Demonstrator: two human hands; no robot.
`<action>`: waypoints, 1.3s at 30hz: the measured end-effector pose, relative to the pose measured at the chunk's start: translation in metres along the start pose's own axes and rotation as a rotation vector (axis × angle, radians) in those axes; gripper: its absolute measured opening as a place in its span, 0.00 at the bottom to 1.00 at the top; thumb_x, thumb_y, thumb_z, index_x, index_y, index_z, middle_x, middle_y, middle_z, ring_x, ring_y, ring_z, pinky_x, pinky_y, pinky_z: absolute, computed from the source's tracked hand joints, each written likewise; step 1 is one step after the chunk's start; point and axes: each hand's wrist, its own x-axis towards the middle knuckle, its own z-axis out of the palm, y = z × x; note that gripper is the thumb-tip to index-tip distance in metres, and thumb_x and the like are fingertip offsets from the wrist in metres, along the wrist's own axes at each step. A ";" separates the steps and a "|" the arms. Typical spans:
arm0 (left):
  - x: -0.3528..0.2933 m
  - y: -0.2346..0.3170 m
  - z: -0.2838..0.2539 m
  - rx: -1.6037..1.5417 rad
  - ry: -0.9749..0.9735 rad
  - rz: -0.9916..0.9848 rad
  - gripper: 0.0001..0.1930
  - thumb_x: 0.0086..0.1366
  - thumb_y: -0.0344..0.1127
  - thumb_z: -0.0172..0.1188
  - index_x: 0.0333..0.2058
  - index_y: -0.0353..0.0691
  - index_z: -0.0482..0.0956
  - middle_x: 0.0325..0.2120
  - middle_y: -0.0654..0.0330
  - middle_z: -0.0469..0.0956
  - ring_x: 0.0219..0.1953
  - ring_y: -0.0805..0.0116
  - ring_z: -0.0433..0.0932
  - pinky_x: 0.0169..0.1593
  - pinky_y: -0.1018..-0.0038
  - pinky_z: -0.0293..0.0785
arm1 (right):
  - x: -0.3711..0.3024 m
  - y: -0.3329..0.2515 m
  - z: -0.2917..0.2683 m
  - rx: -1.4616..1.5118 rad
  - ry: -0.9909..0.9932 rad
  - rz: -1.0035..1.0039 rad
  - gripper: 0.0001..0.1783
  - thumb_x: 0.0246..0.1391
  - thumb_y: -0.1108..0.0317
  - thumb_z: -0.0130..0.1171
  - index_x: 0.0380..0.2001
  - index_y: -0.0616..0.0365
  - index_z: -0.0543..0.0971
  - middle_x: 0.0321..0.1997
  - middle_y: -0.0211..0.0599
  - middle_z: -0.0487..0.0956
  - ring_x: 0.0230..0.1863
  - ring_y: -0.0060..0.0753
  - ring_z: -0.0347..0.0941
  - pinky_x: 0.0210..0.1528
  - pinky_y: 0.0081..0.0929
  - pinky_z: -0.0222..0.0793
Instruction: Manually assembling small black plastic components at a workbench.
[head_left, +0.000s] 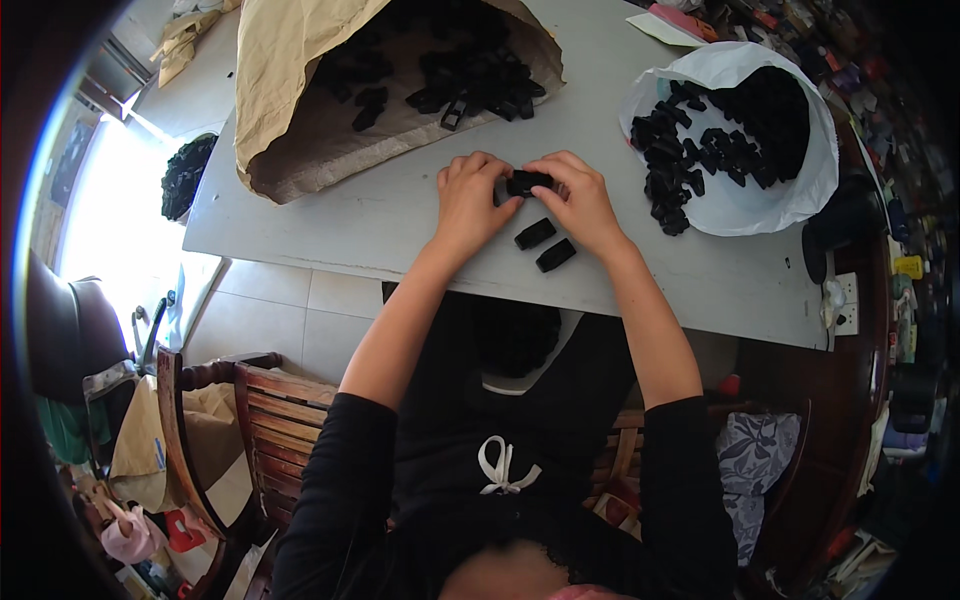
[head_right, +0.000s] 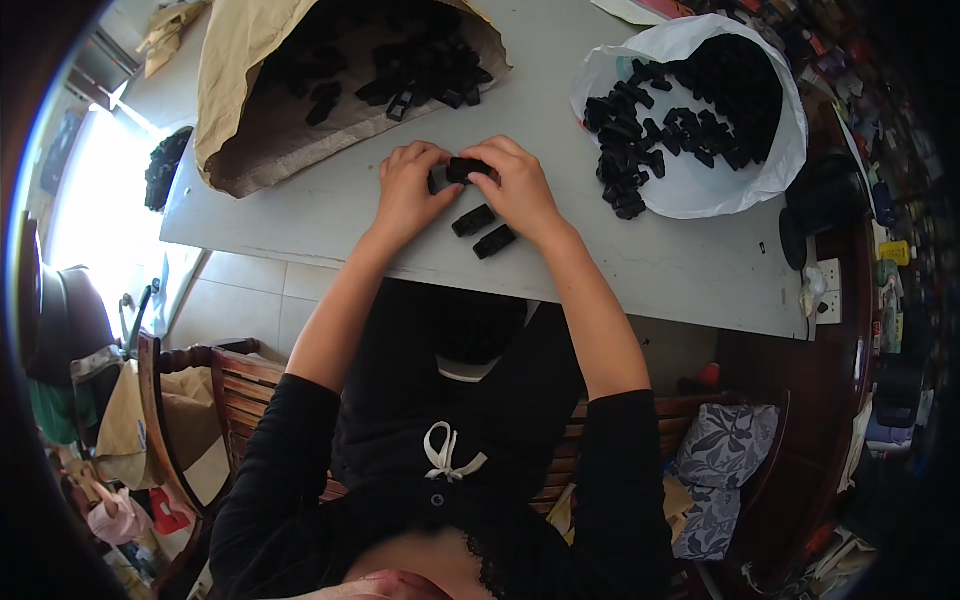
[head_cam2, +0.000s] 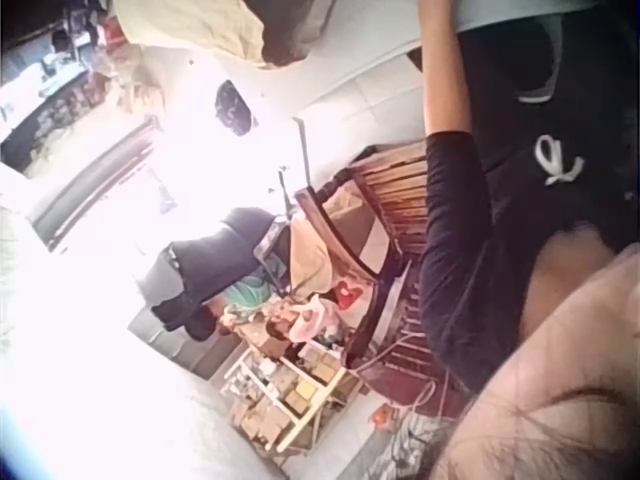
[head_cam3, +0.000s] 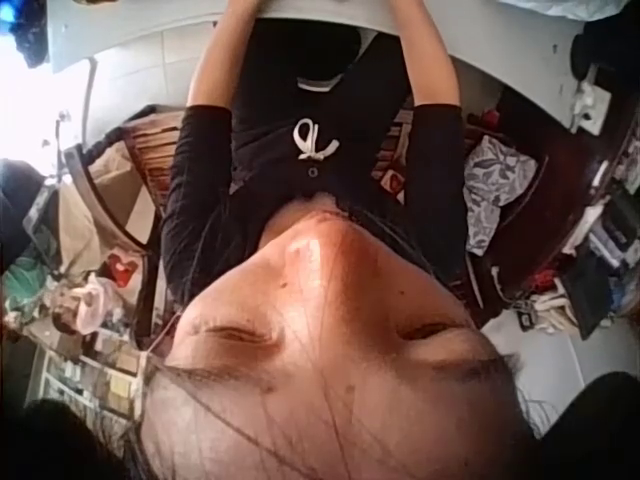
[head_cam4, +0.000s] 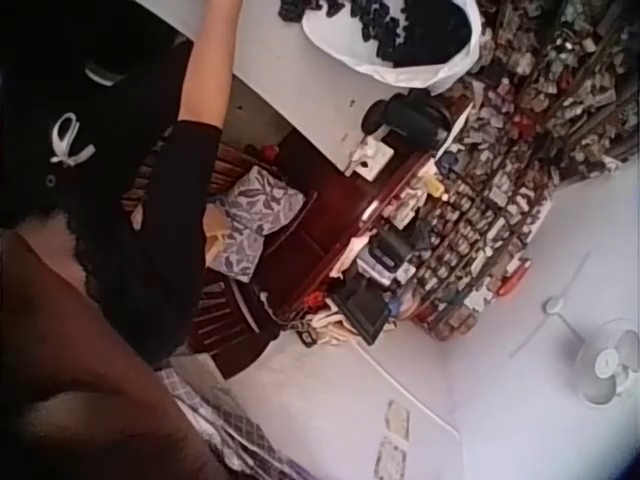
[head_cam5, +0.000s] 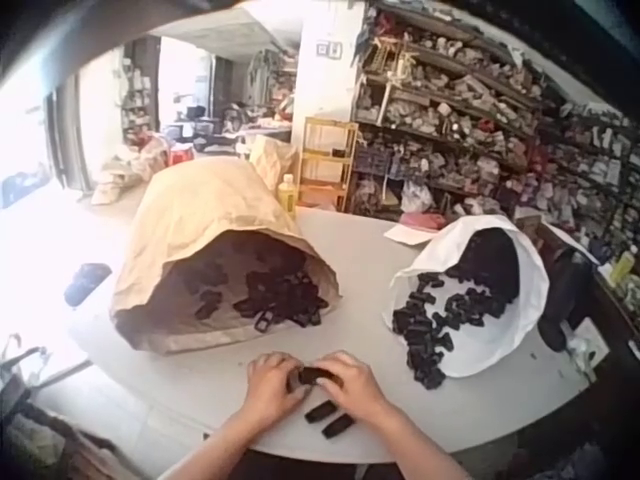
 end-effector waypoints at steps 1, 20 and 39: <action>0.000 -0.001 0.001 -0.021 0.008 0.009 0.18 0.48 0.36 0.70 0.39 0.44 0.81 0.41 0.63 0.76 0.49 0.58 0.69 0.55 0.63 0.59 | -0.002 0.002 0.000 -0.019 -0.019 -0.023 0.18 0.47 0.79 0.64 0.44 0.57 0.81 0.37 0.31 0.76 0.27 0.23 0.71 0.31 0.20 0.69; -0.004 -0.009 -0.009 -0.233 -0.009 0.134 0.22 0.49 0.19 0.56 0.44 0.44 0.79 0.37 0.61 0.78 0.41 0.58 0.73 0.44 0.70 0.69 | -0.062 -0.001 0.005 -0.169 -0.113 -0.015 0.23 0.62 0.68 0.50 0.60 0.54 0.70 0.64 0.44 0.69 0.67 0.44 0.62 0.67 0.38 0.55; -0.006 0.007 -0.011 -0.155 -0.084 0.285 0.28 0.48 0.14 0.46 0.51 0.39 0.73 0.46 0.53 0.75 0.52 0.52 0.71 0.56 0.64 0.68 | -0.047 0.076 -0.038 -0.308 0.375 0.281 0.29 0.63 0.58 0.51 0.64 0.57 0.64 0.67 0.57 0.60 0.70 0.56 0.51 0.70 0.41 0.45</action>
